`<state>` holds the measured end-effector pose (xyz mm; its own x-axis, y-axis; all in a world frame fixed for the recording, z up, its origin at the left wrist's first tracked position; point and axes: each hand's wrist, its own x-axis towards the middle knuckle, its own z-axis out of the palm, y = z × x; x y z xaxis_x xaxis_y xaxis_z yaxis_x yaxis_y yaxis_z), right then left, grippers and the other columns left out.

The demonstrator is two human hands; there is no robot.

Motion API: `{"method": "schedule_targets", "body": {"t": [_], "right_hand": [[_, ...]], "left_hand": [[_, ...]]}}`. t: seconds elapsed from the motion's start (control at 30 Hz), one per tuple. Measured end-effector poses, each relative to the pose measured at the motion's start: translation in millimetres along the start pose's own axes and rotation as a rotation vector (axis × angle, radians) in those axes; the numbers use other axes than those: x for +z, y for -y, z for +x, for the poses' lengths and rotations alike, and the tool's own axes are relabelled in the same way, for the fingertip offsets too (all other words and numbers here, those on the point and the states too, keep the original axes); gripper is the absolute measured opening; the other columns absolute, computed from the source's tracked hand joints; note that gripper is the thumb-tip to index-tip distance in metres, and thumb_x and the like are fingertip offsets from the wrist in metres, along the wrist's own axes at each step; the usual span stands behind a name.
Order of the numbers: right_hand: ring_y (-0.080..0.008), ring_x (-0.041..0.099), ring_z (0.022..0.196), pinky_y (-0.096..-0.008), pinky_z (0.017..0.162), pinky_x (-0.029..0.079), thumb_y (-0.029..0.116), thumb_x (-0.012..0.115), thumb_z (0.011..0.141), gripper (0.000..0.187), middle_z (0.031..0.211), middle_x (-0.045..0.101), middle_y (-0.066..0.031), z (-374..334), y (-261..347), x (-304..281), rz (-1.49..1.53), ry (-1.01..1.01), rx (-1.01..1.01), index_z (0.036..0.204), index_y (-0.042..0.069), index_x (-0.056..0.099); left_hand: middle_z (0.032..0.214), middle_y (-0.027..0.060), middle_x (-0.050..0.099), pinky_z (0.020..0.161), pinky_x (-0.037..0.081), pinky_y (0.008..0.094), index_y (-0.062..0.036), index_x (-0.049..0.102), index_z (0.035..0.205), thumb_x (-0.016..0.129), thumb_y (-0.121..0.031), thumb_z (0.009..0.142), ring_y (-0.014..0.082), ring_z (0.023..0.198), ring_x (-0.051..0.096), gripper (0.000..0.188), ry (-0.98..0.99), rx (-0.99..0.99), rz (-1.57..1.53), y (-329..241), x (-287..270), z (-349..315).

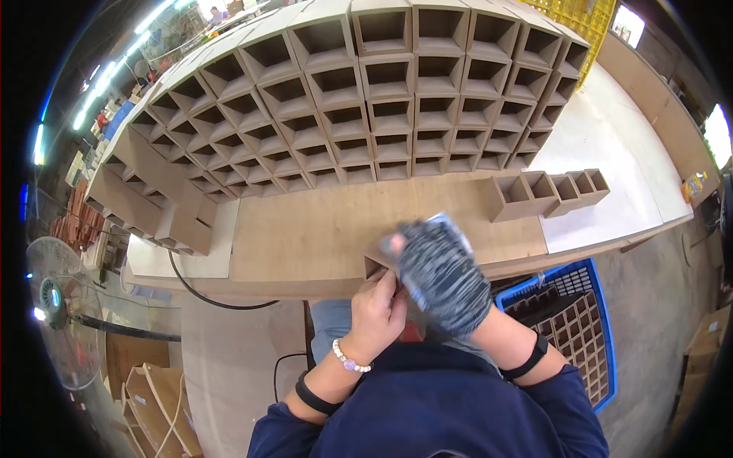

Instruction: Manually sanding the edges and surfaces of small square wooden blocks in a manufacturing environment.

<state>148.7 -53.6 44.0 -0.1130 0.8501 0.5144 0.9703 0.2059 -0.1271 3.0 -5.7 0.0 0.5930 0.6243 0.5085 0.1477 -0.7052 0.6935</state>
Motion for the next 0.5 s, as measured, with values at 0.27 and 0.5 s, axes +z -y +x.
{"method": "schedule_targets", "body": {"t": [0.27,0.5], "right_hand": [[-0.0263,0.053,0.11,-0.0467,0.1,0.034,0.021,0.052,0.079,0.041,0.119,0.056,-0.0114,-14.7,-46.0,34.3,-0.191,-0.004,0.219,0.119,0.009,0.055],[-0.0266,0.053,0.111,-0.0468,0.101,0.033,0.025,0.05,0.082,0.041,0.121,0.056,-0.0114,-6.0,-0.8,16.6,0.0,0.055,-0.038,0.119,0.009,0.055]], "left_hand": [[0.066,0.0162,0.056,0.063,0.048,0.0401,0.0048,0.055,0.096,0.06,0.0,0.075,0.0364,0.07,0.059,0.022,0.008,-0.033,-0.014,-9.3,0.3,-0.5],[0.067,0.0175,0.057,0.062,0.048,0.0408,0.0046,0.055,0.092,0.06,0.0,0.074,0.0365,0.071,0.059,0.02,-0.013,-0.031,-0.04,0.9,1.3,-2.3]]}}
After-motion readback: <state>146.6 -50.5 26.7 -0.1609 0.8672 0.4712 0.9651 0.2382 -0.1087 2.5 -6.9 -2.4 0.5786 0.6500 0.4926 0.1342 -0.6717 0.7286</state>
